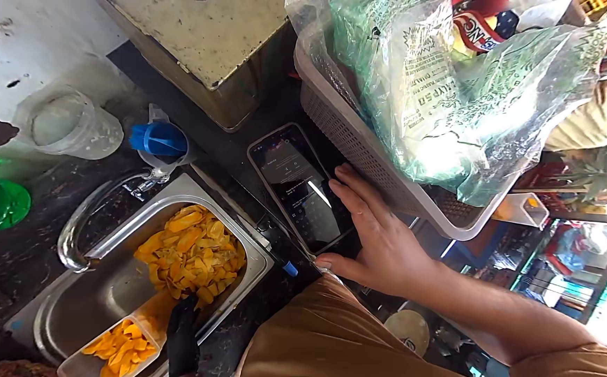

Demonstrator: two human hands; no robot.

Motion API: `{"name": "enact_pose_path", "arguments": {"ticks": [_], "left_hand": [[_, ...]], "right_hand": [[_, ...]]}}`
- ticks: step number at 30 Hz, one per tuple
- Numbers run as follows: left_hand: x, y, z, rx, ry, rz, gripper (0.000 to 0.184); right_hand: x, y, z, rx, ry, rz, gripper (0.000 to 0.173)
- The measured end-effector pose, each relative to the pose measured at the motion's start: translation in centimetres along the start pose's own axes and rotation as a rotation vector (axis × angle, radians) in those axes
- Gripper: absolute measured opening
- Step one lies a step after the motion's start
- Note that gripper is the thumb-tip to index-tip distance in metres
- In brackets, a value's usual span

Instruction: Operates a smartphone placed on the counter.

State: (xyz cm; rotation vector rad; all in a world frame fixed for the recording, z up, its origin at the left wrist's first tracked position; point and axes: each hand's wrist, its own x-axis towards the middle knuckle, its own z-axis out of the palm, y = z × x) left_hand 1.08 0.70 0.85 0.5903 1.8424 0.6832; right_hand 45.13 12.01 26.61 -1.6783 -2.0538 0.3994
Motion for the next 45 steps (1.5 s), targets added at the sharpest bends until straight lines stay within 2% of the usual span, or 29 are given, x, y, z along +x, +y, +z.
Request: {"name": "enact_pose_path", "arguments": {"ticks": [7, 11, 18, 21, 32, 38, 45], "left_hand": [[-0.2, 0.1, -0.1, 0.038, 0.008, 0.010, 0.046], [-0.1, 0.0, -0.1, 0.024, 0.004, -0.001, 0.045], [-0.1, 0.1, -0.1, 0.026, 0.012, 0.009, 0.045], [0.0, 0.1, -0.1, 0.033, -0.003, 0.006, 0.045], [-0.6, 0.6, 0.2, 0.013, 0.009, 0.006, 0.044], [-0.2, 0.2, -0.1, -0.002, 0.001, 0.002, 0.047], [0.1, -0.2, -0.3, -0.005, 0.013, 0.000, 0.047]], "right_hand": [[0.1, -0.1, 0.2, -0.056, -0.014, 0.007, 0.093], [0.0, -0.1, 0.0, -0.004, -0.008, 0.004, 0.092], [-1.2, 0.3, -1.0, 0.097, 0.010, -0.078, 0.070], [-1.8, 0.9, -0.5, 0.099, 0.047, -0.093, 0.066], [-1.6, 0.8, -0.2, 0.026, 0.032, -0.048, 0.073], [-1.6, 0.7, -0.2, 0.003, 0.005, -0.055, 0.068], [-0.7, -0.3, -0.1, 0.001, -0.010, -0.159, 0.065]]}}
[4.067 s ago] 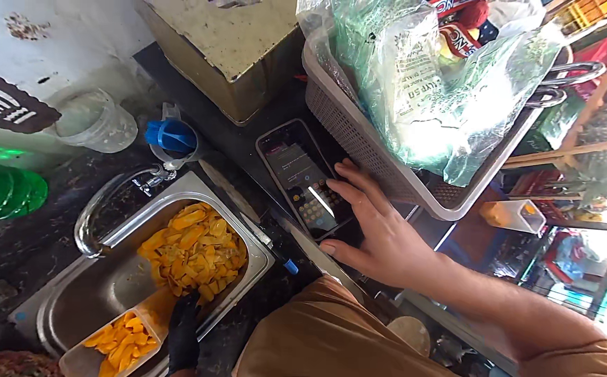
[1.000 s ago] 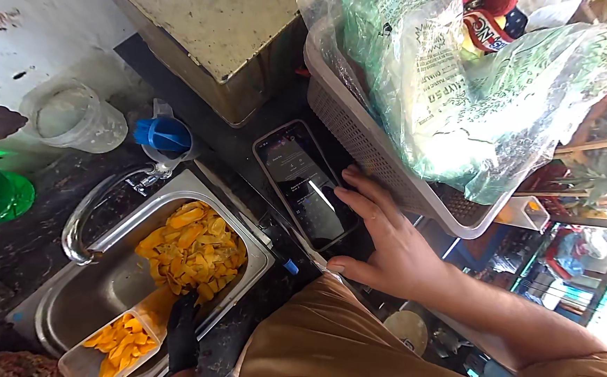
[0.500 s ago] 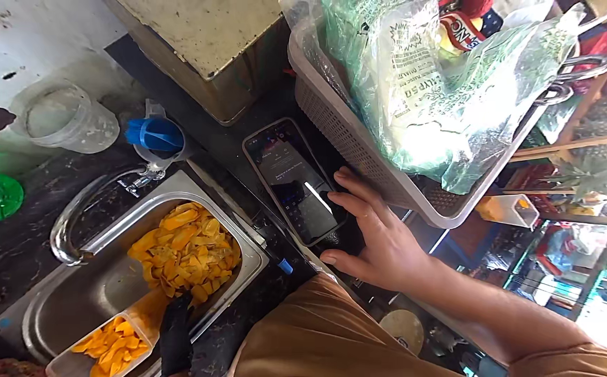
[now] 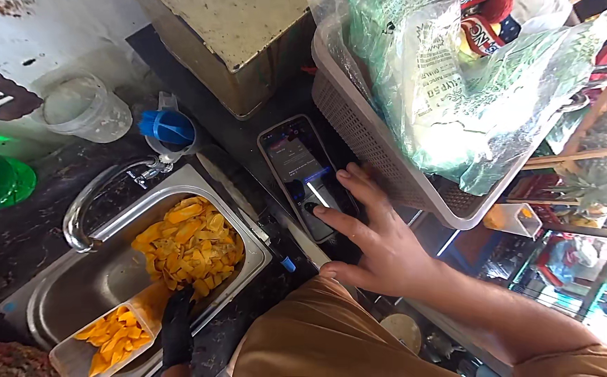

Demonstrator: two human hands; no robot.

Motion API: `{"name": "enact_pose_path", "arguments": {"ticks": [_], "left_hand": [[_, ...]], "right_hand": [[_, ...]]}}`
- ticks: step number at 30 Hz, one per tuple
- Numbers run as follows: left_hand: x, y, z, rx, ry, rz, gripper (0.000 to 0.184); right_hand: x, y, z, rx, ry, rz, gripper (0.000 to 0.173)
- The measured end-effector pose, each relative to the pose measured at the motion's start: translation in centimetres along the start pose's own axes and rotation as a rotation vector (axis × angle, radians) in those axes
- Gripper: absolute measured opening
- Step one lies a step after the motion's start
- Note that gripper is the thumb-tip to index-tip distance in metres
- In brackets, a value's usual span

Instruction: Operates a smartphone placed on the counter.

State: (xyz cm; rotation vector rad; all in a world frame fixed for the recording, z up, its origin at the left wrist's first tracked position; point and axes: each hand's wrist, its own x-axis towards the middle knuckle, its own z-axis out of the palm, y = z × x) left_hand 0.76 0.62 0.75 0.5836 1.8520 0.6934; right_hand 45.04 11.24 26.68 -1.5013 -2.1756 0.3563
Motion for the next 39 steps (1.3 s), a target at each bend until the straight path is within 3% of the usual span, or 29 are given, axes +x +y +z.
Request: {"name": "enact_pose_path", "arguments": {"ticks": [5, 12, 23, 32, 39], "left_hand": [[0.0, 0.1, 0.0, 0.002, 0.001, -0.008, 0.048], [-0.1, 0.3, 0.1, 0.006, -0.001, -0.012, 0.046], [-0.3, 0.6, 0.2, 0.041, -0.025, -0.007, 0.043], [-0.1, 0.3, 0.1, 0.031, -0.009, -0.030, 0.044], [-0.3, 0.4, 0.0, 0.045, -0.015, -0.004, 0.047]], "right_hand": [[0.6, -0.1, 0.4, -0.055, -0.070, 0.009, 0.065], [-0.5, 0.7, -0.7, 0.061, 0.026, 0.008, 0.061], [-1.4, 1.3, -0.3, 0.056, 0.027, 0.021, 0.053], [-0.7, 1.0, -0.1, 0.013, 0.000, 0.048, 0.060], [-0.2, 0.2, 0.3, 0.001, -0.043, -0.030, 0.061]]}}
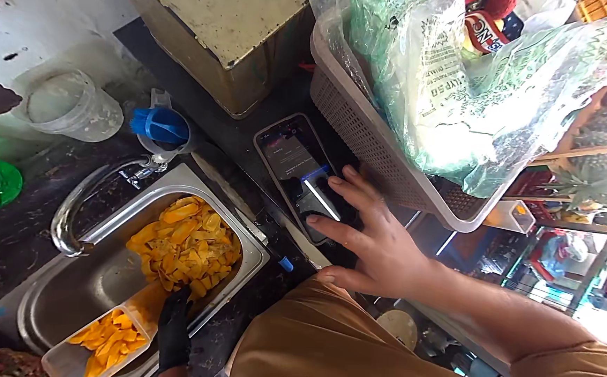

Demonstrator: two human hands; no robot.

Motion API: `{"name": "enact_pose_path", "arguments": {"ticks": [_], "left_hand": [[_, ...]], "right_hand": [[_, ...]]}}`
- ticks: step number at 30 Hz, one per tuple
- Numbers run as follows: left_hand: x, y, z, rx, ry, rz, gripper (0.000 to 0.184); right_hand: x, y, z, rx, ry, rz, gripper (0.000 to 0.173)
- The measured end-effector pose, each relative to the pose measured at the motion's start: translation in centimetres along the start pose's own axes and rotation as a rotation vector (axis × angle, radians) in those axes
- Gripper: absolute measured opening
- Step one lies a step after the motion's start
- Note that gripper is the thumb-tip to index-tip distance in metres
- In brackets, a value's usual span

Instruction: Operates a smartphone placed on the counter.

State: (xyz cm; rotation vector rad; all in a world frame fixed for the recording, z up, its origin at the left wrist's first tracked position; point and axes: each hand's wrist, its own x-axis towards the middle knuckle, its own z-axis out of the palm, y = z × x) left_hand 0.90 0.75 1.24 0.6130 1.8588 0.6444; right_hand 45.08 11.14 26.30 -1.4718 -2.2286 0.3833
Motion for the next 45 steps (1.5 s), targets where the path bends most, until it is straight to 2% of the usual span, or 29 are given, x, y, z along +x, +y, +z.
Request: {"name": "enact_pose_path", "arguments": {"ticks": [2, 8, 13, 21, 26, 35, 37, 42, 45], "left_hand": [[0.0, 0.0, 0.0, 0.004, 0.006, -0.003, 0.047], [0.3, -0.7, 0.0, -0.019, 0.008, -0.012, 0.047], [0.2, -0.2, 0.0, -0.014, 0.002, -0.009, 0.047], [0.1, 0.0, 0.0, -0.052, 0.001, 0.003, 0.046], [0.1, -0.3, 0.0, -0.034, -0.009, 0.010, 0.046], [0.5, -0.9, 0.1, -0.040, 0.000, 0.011, 0.046], [0.4, -0.7, 0.1, -0.041, 0.007, 0.006, 0.046], [0.2, -0.4, 0.3, -0.038, 0.009, 0.000, 0.046], [0.2, -0.4, 0.2, -0.044, 0.001, 0.001, 0.045]], "right_hand": [[0.2, 0.0, 0.1, -0.031, -0.018, 0.009, 0.061], [-1.1, 0.2, -0.4, 0.015, 0.095, 0.071, 0.057], [-1.2, 0.1, -0.3, -0.010, 0.077, 0.112, 0.059], [0.3, -0.8, 0.2, -0.013, -0.004, 0.027, 0.057], [-0.6, -0.5, -0.5, 0.023, 0.065, 0.058, 0.054], [-2.0, 0.1, -0.7, 0.017, 0.075, 0.095, 0.054], [-1.9, 0.1, -0.6, 0.023, 0.090, 0.119, 0.058], [-1.3, -0.5, -0.2, -0.074, 0.067, 0.199, 0.084], [-1.0, -0.6, 0.1, -0.131, 0.034, 0.219, 0.089]]}}
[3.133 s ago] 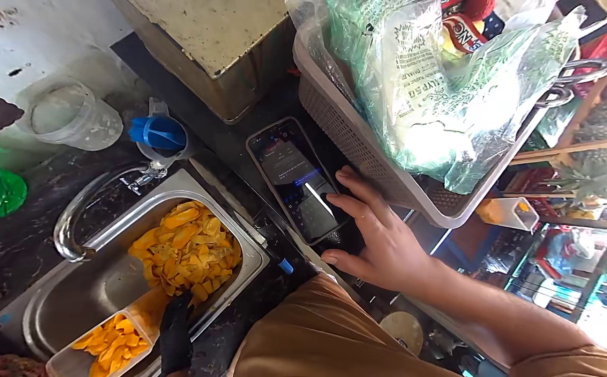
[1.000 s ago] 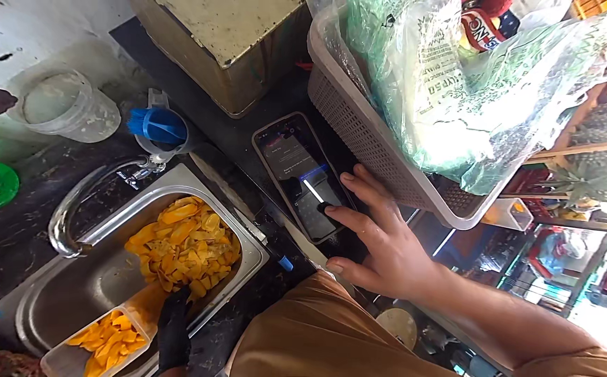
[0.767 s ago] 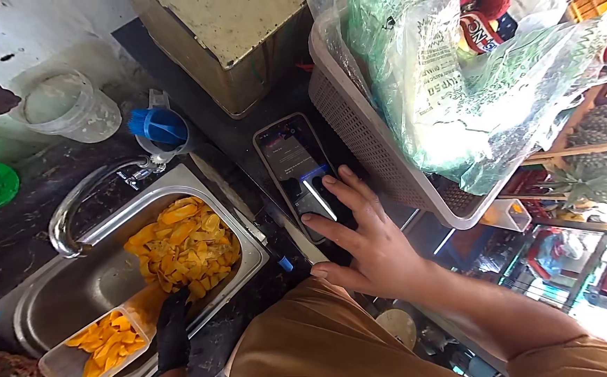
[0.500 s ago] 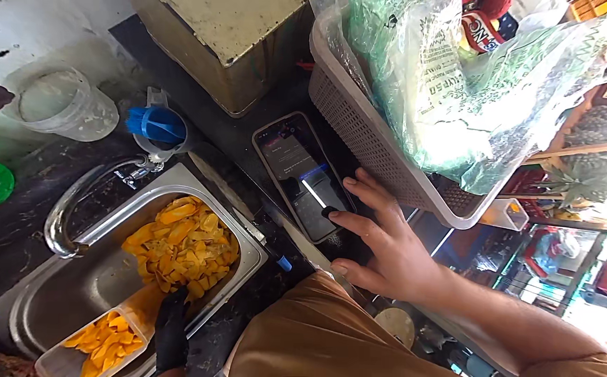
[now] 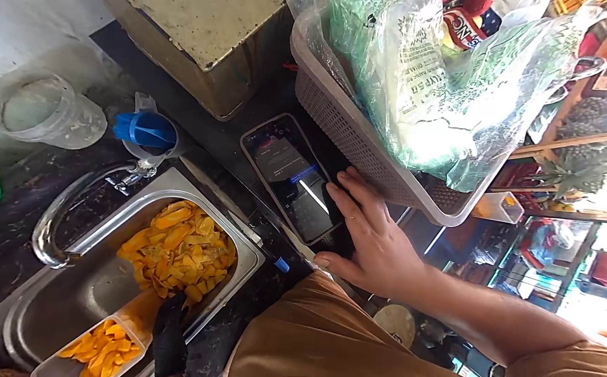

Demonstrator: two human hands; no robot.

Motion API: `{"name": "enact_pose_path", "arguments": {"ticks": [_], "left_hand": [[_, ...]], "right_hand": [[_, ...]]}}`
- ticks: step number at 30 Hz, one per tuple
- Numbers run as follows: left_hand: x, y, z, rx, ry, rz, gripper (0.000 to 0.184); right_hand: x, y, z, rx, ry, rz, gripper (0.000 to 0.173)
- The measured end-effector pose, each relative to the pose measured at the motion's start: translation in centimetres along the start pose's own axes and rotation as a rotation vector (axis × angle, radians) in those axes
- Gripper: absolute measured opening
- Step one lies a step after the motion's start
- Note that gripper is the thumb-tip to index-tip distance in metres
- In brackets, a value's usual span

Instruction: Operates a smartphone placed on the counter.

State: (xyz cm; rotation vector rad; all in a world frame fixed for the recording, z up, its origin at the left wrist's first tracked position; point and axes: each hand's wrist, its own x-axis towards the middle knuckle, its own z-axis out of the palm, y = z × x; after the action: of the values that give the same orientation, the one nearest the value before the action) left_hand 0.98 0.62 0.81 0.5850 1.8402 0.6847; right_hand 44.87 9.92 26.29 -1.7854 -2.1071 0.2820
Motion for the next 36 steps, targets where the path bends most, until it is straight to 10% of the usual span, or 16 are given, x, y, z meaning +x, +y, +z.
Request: {"name": "enact_pose_path", "arguments": {"ticks": [36], "left_hand": [[-0.2, 0.0, -0.3, -0.010, -0.010, 0.012, 0.048]], "right_hand": [[0.9, -0.6, 0.0, 0.117, -0.015, -0.164, 0.057]]}}
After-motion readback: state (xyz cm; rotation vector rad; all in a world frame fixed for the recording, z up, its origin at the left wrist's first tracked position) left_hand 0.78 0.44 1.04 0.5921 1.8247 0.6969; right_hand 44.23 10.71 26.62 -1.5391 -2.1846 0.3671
